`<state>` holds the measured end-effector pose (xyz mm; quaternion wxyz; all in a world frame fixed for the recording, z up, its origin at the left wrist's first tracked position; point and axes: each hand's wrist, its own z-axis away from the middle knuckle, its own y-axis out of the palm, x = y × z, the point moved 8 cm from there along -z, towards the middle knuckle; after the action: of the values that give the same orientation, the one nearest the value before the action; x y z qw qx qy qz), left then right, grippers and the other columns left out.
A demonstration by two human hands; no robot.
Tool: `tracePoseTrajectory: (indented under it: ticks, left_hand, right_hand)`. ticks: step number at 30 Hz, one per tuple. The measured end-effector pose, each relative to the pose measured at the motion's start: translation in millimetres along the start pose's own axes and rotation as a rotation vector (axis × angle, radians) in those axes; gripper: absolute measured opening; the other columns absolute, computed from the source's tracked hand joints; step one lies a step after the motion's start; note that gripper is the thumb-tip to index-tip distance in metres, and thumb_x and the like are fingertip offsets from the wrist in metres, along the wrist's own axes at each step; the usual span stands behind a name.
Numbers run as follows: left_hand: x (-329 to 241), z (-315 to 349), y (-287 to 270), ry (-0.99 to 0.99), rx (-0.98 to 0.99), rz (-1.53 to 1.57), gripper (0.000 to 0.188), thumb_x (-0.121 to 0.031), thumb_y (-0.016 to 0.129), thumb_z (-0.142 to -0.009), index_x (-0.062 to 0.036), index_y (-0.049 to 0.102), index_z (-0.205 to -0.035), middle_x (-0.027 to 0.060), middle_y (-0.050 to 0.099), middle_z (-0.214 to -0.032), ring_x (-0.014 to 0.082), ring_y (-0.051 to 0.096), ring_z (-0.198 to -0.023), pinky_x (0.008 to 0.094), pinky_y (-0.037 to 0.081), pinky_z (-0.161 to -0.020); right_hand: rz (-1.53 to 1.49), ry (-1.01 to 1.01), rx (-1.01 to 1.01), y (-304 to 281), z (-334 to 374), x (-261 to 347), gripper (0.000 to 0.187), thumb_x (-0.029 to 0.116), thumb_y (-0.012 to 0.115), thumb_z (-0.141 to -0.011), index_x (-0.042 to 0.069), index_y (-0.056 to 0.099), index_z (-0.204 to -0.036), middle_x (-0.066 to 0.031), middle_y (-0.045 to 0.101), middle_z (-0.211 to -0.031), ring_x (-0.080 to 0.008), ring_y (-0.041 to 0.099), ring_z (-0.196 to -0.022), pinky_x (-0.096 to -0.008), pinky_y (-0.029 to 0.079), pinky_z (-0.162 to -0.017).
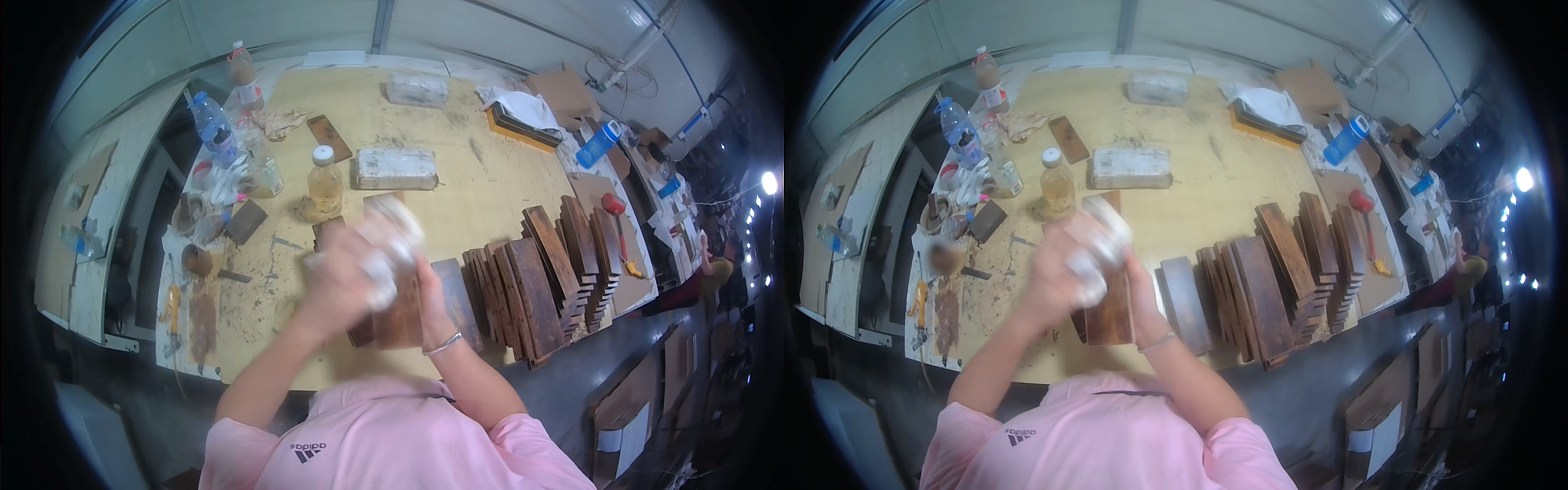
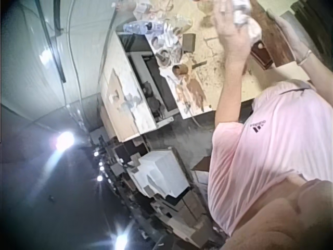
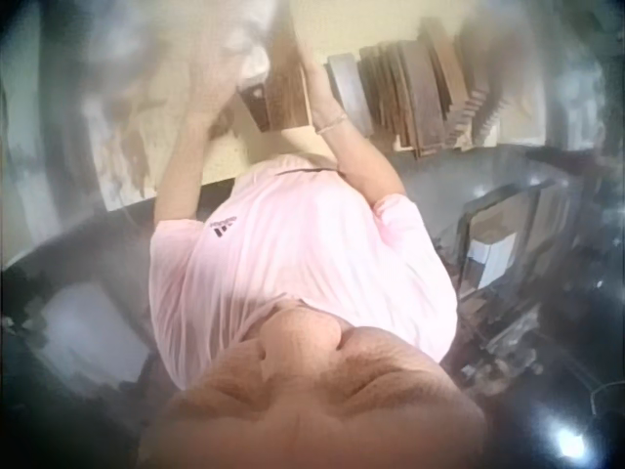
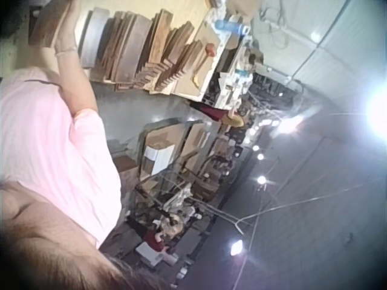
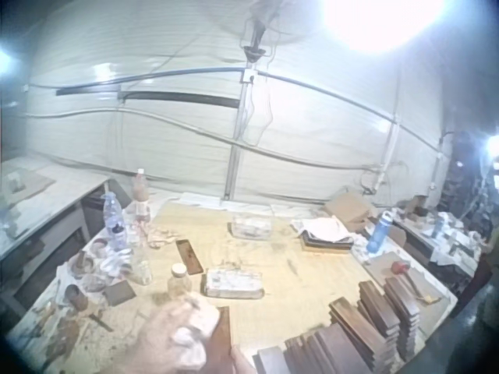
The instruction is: The person wipes individual wooden blocks with a sponge and a cloth, handling them one at a time and placing them into a stack.
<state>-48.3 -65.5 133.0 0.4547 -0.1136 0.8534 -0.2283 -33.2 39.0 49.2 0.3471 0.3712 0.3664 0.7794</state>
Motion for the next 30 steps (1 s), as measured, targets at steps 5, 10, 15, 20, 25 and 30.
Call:
tracePoseTrajectory:
  ticks: [5,10,15,20,25,30]
  left_hand:
    - [-54,87,43,0.352,0.385,0.086,0.053,-0.014,0.074,-0.070,-0.0216,0.069,-0.122,0.0054,0.064,-0.126,0.0310,0.063,-0.104,0.0386,0.055,-0.087]
    - [39,106,-11,-0.494,-0.106,0.749,0.060,0.000,0.079,-0.064,-0.0051,0.067,-0.123,0.0194,0.062,-0.122,0.0266,0.064,-0.100,0.0372,0.055,-0.084]
    - [-63,41,21,0.266,0.168,-0.106,0.055,-0.014,0.075,-0.067,-0.0192,0.070,-0.122,0.0069,0.063,-0.121,0.0277,0.060,-0.102,0.0380,0.054,-0.081]
    - [10,-12,-9,0.065,-0.104,-0.356,0.047,-0.013,0.071,-0.072,-0.0182,0.072,-0.118,0.0079,0.063,-0.123,0.0277,0.059,-0.103,0.0378,0.053,-0.089]
    - [51,-2,-83,-0.098,-0.325,-0.096,0.042,0.008,0.064,-0.075,0.0003,0.066,-0.116,0.0123,0.064,-0.115,0.0258,0.062,-0.107,0.0310,0.046,-0.095]
    - [62,50,-103,-0.285,-0.395,0.069,0.040,0.011,0.062,-0.079,0.0057,0.063,-0.118,0.0107,0.064,-0.118,0.0199,0.061,-0.108,0.0306,0.045,-0.095]
  right_hand:
    - [0.183,-0.184,0.006,-48,4,58,0.063,0.063,0.044,-0.096,0.005,0.063,-0.112,-0.0097,0.068,-0.093,-0.0238,0.065,-0.080,-0.0372,0.055,-0.070]
    - [0.098,-0.151,0.008,-64,30,72,0.064,0.059,0.036,-0.100,0.004,0.060,-0.123,-0.0103,0.067,-0.100,-0.0217,0.064,-0.088,-0.0353,0.053,-0.078]
    - [-0.069,0.165,0.219,-34,25,15,0.068,0.060,0.038,-0.099,0.001,0.056,-0.129,-0.0143,0.066,-0.119,-0.0292,0.065,-0.105,-0.0424,0.054,-0.090]
    - [0.125,0.196,0.220,-39,36,-10,0.055,0.050,0.042,-0.102,0.005,0.057,-0.130,-0.0139,0.066,-0.109,-0.0259,0.066,-0.096,-0.0381,0.054,-0.085]
    - [0.895,-0.386,-0.027,-70,36,44,0.058,0.034,0.057,-0.096,0.000,0.049,-0.142,-0.0131,0.058,-0.125,-0.0248,0.060,-0.108,-0.0364,0.050,-0.086]
    - [1.887,-0.619,-0.736,-114,50,92,0.063,0.032,0.073,-0.080,0.013,0.057,-0.139,-0.0143,0.052,-0.107,-0.0308,0.056,-0.101,-0.0393,0.046,-0.087]
